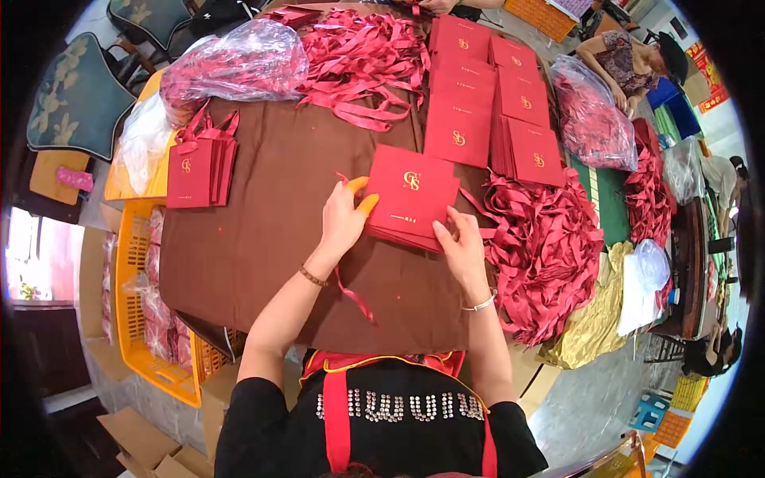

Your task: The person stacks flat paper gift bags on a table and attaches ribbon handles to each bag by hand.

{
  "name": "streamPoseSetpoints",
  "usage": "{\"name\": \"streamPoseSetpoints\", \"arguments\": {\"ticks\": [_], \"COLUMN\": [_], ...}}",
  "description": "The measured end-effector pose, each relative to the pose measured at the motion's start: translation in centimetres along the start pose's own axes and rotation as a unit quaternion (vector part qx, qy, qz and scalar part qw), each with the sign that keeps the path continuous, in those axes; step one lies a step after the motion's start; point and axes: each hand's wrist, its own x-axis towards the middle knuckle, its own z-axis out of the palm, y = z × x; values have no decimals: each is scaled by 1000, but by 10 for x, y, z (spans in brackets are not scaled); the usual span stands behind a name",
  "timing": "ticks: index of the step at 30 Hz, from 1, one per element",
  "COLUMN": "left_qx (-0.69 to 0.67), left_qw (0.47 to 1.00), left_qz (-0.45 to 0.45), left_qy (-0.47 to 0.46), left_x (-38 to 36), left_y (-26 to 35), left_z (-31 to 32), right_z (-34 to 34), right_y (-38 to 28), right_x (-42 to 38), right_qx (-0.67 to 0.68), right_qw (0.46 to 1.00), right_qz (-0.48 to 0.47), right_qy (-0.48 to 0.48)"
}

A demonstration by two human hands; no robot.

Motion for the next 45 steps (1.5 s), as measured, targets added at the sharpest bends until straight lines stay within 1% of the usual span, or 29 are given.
{"name": "streamPoseSetpoints", "arguments": {"ticks": [3,5,7,9,10,11,13,14,15,17,18,19,20,21,23,24,25,26,27,29,30,31,33,34,35,37,38,42,45], "left_qx": [0,-117,-110,-131,-41,-38,-97,-21,55,149,151,203,253,254,135,-6,-43,-102,-160,-74,0,2,49,21,-78,-62,-56,-23,-2], "left_qw": [999,992,993,991,995,996,988,995,991,978,977,965,949,948,973,991,990,991,984,994,993,993,995,997,991,978,971,976,977], "left_qz": [-2,3,21,2,88,86,-76,-31,57,53,49,82,116,113,146,64,15,-27,-69,6,1,-3,65,66,-26,-13,-43,2,9], "left_qy": [43,37,34,-25,-11,-14,-89,-97,-104,-138,-140,-144,-149,-154,-119,-120,-130,-79,-25,85,117,115,54,-29,-104,-199,-228,-215,-211], "left_x": [-8,-18,-39,-63,-72,-76,-85,-84,-88,-87,-87,-87,-87,-85,-77,-77,-69,-66,-64,-59,-60,-64,-72,-76,-82,-97,-103,-129,-137], "left_y": [10,17,33,43,33,26,11,3,-29,-33,-41,-51,-58,-55,-44,-47,-27,-19,-14,8,19,19,21,21,20,10,9,-6,-6], "left_z": [-3,-12,-30,-46,-47,-52,-64,-70,-73,-86,-89,-91,-93,-94,-98,-103,-117,-129,-142,-164,-173,-172,-161,-148,-127,-85,-71,-34,-30], "right_z": [0,-6,-13,-23,-20,-21,-24,-19,-19,-23,-22,-22,-22,-21,-19,-14,-8,-1,7,19,23,27,30,31,31,29,27,21,20], "right_y": [-4,-18,-24,-22,-17,-12,-1,16,13,5,3,3,4,3,-8,-9,-10,-11,-10,-13,-15,-16,-12,-10,-9,-10,-12,-23,-25], "right_x": [-4,-14,-30,-53,-64,-76,-100,-114,-123,-133,-137,-137,-132,-126,-106,-96,-88,-80,-73,-66,-66,-65,-65,-66,-67,-71,-72,-83,-89], "right_qx": [53,335,331,237,269,272,325,244,246,46,-4,-4,-11,-18,-94,-107,-119,-119,-139,-156,-170,-184,-205,-193,-182,-177,-172,-175,-156], "right_qw": [998,938,937,965,955,953,918,941,938,969,980,979,989,996,992,987,980,980,972,962,962,961,955,959,962,964,966,966,964], "right_qz": [29,94,102,109,127,131,214,209,217,196,175,177,128,81,-78,-116,-153,-151,-187,-221,-205,-190,-197,-190,-183,-175,-170,-147,-186], "right_qy": [-10,10,36,14,15,14,-77,-105,-109,-143,-100,-105,-71,-37,-20,-31,-42,-44,-37,-33,-57,-81,-83,-85,-87,-93,-94,-125,-110]}}
